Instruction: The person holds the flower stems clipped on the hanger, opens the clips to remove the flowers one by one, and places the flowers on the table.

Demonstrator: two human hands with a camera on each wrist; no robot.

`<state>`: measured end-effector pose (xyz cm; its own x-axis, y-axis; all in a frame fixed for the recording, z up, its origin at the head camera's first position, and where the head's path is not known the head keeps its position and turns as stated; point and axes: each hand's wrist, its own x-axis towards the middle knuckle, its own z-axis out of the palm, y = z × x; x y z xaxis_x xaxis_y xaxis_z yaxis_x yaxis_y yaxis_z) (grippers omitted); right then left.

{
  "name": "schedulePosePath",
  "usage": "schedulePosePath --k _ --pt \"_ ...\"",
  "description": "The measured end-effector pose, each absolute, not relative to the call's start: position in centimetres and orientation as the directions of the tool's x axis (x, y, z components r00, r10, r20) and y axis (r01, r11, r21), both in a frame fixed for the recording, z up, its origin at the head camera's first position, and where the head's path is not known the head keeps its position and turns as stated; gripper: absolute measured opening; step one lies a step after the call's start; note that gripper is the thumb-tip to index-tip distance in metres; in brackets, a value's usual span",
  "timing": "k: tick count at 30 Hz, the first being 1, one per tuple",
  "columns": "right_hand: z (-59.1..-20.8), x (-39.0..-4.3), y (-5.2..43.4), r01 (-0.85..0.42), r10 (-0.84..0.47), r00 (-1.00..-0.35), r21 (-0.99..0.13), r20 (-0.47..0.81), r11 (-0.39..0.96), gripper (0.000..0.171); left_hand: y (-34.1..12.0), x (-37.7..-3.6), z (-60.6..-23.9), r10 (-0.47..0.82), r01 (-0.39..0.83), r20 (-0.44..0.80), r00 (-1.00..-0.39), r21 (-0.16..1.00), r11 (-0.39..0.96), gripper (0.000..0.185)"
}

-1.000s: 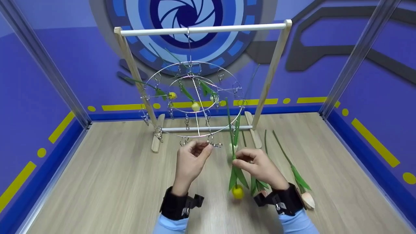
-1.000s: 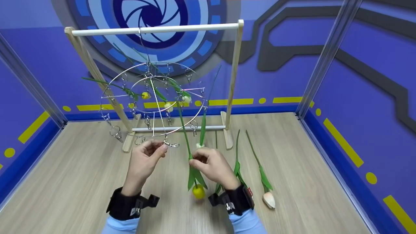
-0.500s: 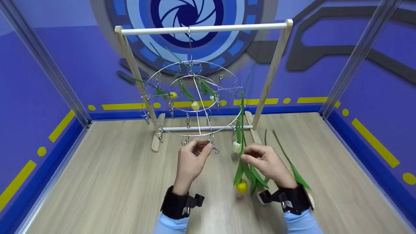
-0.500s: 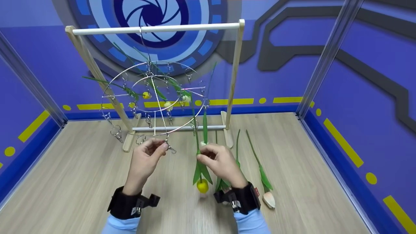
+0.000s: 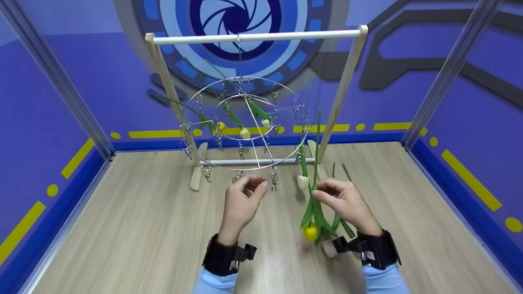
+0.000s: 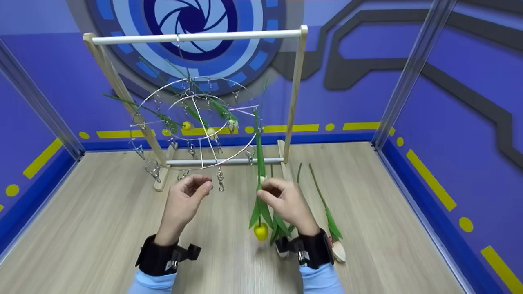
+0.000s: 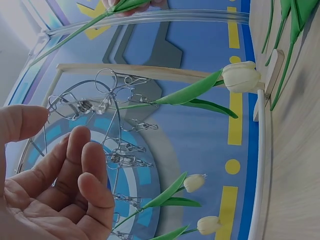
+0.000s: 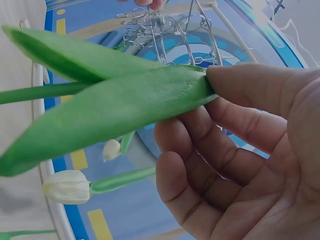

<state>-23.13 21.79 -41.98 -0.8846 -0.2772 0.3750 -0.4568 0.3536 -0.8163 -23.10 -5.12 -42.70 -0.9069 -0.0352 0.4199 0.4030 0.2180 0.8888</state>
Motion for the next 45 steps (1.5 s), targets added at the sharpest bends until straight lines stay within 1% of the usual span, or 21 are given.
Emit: schedulePosePath --k 11,21,28,32,39,45 --pt "-41.8 -23.1 22.7 -0.379 -0.196 -0.925 -0.833 0.326 0.402 0.007 -5.0 -23.0 -43.0 0.013 0.441 0.47 -0.882 0.817 0.372 0.015" --pt "-42.3 -23.2 23.1 -0.263 -0.099 -0.965 -0.87 0.244 0.416 0.008 -5.0 -23.0 -43.1 0.031 0.459 0.496 -0.868 0.778 0.428 0.019" --pt "-43.0 -23.4 23.3 -0.181 -0.051 -0.983 -0.871 0.177 0.456 0.011 -5.0 -23.1 -43.3 0.044 0.461 0.496 -0.867 0.764 0.451 0.019" --pt "-43.5 -23.8 23.3 -0.143 -0.035 -0.989 -0.868 0.144 0.475 0.012 -5.0 -23.1 -43.3 0.054 0.464 0.498 -0.865 0.756 0.462 0.019" --pt "-43.8 -24.0 23.2 -0.118 -0.044 -0.993 -0.884 0.11 0.451 0.019 -5.0 -23.1 -43.4 0.047 0.461 0.501 -0.864 0.749 0.476 0.018" --pt "-44.3 -24.5 22.9 -0.111 -0.061 -0.994 -0.879 0.093 0.464 0.012 -5.0 -23.2 -43.5 0.045 0.459 0.5 -0.865 0.752 0.473 0.017"
